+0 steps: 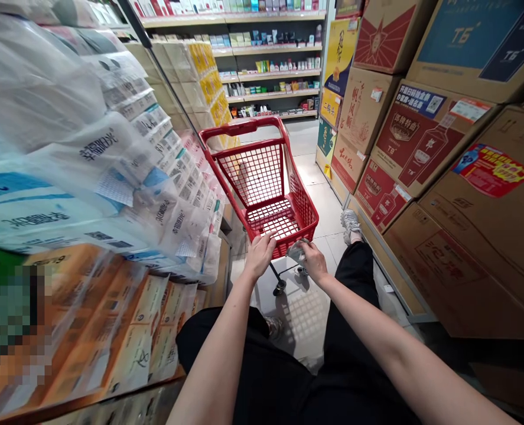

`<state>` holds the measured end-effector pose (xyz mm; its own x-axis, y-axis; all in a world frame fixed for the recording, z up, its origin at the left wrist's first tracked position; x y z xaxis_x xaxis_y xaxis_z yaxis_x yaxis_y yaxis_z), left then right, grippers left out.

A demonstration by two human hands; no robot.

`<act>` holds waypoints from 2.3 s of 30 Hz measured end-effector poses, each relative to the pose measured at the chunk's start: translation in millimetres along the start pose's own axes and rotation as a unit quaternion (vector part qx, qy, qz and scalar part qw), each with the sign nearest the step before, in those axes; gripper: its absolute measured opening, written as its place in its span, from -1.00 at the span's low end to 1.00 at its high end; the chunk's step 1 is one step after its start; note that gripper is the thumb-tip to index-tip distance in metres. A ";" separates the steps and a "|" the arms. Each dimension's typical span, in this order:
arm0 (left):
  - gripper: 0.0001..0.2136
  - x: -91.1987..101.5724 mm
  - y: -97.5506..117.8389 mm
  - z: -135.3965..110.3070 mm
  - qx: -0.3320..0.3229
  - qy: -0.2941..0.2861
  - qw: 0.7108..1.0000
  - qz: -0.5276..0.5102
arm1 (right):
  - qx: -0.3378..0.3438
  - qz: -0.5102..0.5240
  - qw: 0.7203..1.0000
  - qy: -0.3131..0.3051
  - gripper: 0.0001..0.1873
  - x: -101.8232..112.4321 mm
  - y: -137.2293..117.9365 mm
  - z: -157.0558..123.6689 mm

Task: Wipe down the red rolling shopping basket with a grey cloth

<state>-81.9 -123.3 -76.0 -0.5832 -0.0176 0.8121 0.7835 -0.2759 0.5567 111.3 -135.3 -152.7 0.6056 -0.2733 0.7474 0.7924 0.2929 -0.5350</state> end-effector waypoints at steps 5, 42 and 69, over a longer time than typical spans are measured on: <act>-0.55 0.6 -3.1 0.1 -0.006 -0.001 1.000 0.000 | 0.001 0.018 1.000 -0.020 -0.59 -2.5 18.1 -16.8; -0.47 -6.4 2.6 1.9 0.020 0.023 0.996 -0.087 | 0.113 -0.138 0.984 0.004 -0.62 10.6 -76.4 37.4; -0.70 -7.2 14.3 12.5 -0.133 0.027 0.981 0.141 | 0.181 -0.165 0.967 -0.076 -0.68 63.7 -2.5 69.4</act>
<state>-63.8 -115.1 -71.7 -0.3681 -0.1770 0.9128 0.8354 -0.4940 0.2411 142.8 -89.9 -76.5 0.2853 -0.2756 0.9180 0.8466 0.5214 -0.1065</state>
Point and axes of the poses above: each hand's wrist, its own z-axis towards the middle knuckle, its own x-axis out of the back of the hand, y = z × x, the point moved 2 cm from there along z, towards the middle knuckle, and after that the axes turned 3 degrees about -x, right-handed, at the moved point
